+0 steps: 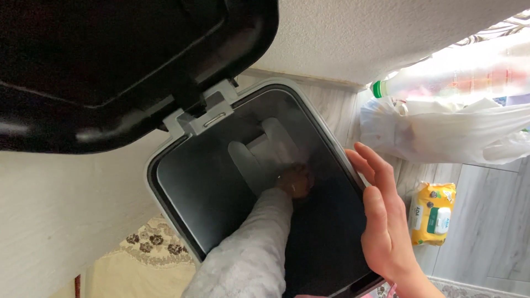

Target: The person empties a trash can by removing the plastic bag and placing it on the floor. They then use wet wipes to clean the inside and lid of the trash can.

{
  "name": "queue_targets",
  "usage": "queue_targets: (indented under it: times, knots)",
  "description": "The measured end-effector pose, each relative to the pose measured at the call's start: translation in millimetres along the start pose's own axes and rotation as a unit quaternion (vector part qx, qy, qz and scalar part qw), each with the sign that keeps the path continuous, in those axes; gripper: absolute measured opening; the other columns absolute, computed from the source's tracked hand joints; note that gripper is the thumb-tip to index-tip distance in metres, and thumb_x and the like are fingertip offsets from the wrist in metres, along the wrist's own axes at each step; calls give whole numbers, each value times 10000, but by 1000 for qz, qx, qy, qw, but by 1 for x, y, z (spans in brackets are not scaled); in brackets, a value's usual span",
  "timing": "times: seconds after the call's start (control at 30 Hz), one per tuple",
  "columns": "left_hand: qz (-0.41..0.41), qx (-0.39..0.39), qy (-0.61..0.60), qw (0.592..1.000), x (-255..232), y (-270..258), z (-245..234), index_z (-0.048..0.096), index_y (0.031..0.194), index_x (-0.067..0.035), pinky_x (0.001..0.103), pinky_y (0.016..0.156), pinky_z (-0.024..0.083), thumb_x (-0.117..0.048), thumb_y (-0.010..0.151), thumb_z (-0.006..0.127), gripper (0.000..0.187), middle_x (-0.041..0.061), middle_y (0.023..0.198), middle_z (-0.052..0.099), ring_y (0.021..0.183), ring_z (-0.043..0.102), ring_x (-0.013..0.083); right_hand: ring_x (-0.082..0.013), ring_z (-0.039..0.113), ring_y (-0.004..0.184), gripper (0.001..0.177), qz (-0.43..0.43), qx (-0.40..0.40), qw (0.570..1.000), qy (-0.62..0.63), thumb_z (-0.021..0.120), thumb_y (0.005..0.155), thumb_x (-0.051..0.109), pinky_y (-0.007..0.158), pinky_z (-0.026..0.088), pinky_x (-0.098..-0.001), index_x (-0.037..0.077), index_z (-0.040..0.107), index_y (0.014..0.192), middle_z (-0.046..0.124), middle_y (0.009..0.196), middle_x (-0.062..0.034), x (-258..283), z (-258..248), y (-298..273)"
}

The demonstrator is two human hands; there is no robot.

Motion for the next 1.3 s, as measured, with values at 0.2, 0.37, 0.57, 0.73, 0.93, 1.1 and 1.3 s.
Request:
queue_targets:
  times: [0.2, 0.37, 0.57, 0.73, 0.93, 1.1, 1.3]
  knots:
    - [-12, 39, 152, 987, 22, 5, 11, 724, 1231, -287, 449, 910, 554, -361, 891, 731, 347, 42, 1328, 650, 1202, 618, 300, -228, 575, 1340, 638, 11, -3, 1000, 8, 252, 993, 493, 1071, 390, -383, 137, 403, 1500, 605, 1471, -125, 1, 0, 0]
    - [-222, -171, -159, 947, 5, -10, -36, 673, 1273, -28, 421, 1098, 382, -401, 657, 856, 743, 161, 1448, 425, 1326, 411, 352, -237, 580, 1329, 632, 6, -6, 1000, 1, 255, 991, 475, 1080, 380, -388, 132, 404, 1500, 605, 1467, -136, 0, 0, 3]
    - [-217, -99, -136, 962, -22, -3, -7, 572, 1403, 19, 498, 1152, 379, -242, 830, 787, 665, 207, 1607, 305, 1466, 288, 411, -211, 538, 1376, 638, 27, 3, 999, 25, 274, 977, 482, 1104, 355, -367, 139, 410, 1498, 592, 1481, -145, 0, 0, 4]
    - [-222, -28, -158, 962, -29, 20, 30, 788, 956, -53, 435, 672, 598, -302, 851, 725, 277, 135, 902, 743, 846, 724, 294, -206, 539, 1366, 608, 29, 3, 999, 21, 285, 970, 417, 1103, 355, -366, 140, 410, 1497, 590, 1486, -134, 1, 1, 4]
    - [-262, -73, -204, 940, -12, 31, 29, 755, 1067, -115, 437, 798, 559, -399, 881, 759, 340, 125, 1027, 723, 949, 693, 304, -220, 571, 1337, 599, -8, -5, 1000, -3, 305, 978, 416, 1065, 387, -365, 133, 419, 1493, 613, 1460, -143, 3, 0, 3]
    - [-224, -29, -292, 930, 15, 57, 60, 761, 1023, -134, 392, 754, 567, -310, 777, 771, 303, 90, 1010, 735, 962, 712, 257, -207, 570, 1341, 601, 12, -6, 999, 35, 293, 973, 472, 1063, 401, -373, 163, 427, 1472, 622, 1446, -103, 10, -1, 1]
    - [-222, 56, -588, 776, -44, -8, -24, 726, 1214, -18, 439, 996, 562, -146, 823, 833, 425, 198, 1235, 702, 1170, 667, 348, -380, 600, 1258, 562, -20, -16, 998, 58, 327, 1023, 438, 1090, 393, -550, 174, 456, 1502, 652, 1377, -141, 1, -5, 1]
Point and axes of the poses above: each hand's wrist, its own y-axis towards the middle knuckle, its own z-axis out of the palm, x = y × z, the point moved 2 cm from there along y, towards the middle knuckle
